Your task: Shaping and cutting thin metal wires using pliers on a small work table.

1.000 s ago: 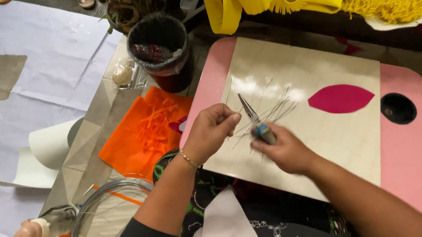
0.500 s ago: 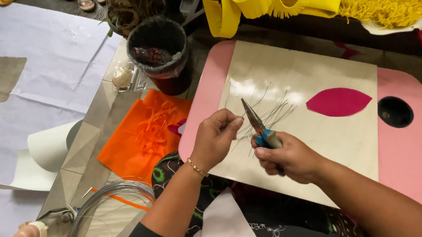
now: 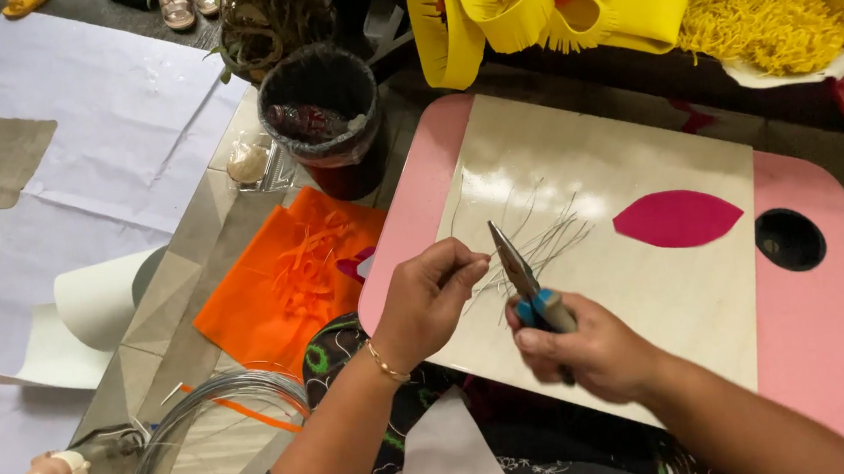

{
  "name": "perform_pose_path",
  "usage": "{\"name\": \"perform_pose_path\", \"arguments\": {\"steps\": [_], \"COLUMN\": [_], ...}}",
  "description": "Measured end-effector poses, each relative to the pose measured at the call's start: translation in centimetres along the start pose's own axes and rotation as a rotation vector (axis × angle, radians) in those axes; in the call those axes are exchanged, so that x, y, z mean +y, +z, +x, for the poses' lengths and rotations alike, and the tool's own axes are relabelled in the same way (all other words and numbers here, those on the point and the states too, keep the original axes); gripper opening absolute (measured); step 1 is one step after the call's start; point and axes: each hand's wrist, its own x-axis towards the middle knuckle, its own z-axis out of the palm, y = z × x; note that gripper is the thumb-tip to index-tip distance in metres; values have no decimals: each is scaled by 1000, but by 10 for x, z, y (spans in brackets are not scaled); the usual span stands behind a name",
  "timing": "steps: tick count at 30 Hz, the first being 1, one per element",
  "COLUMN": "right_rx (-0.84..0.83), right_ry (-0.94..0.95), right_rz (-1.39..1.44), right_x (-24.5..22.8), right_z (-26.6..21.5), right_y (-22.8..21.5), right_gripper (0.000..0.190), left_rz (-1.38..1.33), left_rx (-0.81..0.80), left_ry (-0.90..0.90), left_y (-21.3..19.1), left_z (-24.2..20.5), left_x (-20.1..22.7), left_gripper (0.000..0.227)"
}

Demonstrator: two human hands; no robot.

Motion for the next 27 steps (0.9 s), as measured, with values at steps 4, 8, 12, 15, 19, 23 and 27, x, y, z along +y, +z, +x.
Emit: {"name": "perform_pose_path", "arguments": {"steps": [4, 8, 12, 15, 19, 23, 27], "right_rx": [69, 562, 665, 476, -14, 207, 685], "right_ry": [9, -682, -1108, -218, 38, -68, -667], "right_rz": [56, -1675, -2176, -1369, -80, -606, -2076], "right_x": [6, -2, -21, -11, -2, -6, -17], "right_z": [1, 19, 26, 13, -9, -2, 13], "right_y": [-2, -36, -50, -36, -5, -28, -72], "right_gripper": [28, 17, 7, 36, 24, 27, 17], "left_rz": [719, -209, -735, -38, 694, 256, -691], "left_rx": [88, 25, 75, 11, 13, 10, -52], "left_ry": [421, -467, -763, -68, 501, 28, -860], "left_y": [2, 19, 27, 12, -10, 5, 31], "left_z": [-4, -13, -15, -7, 3, -2, -20], "left_x": [17, 25, 23, 0, -16, 5, 15], "left_gripper": [11, 18, 17, 14, 11, 11, 16]}}
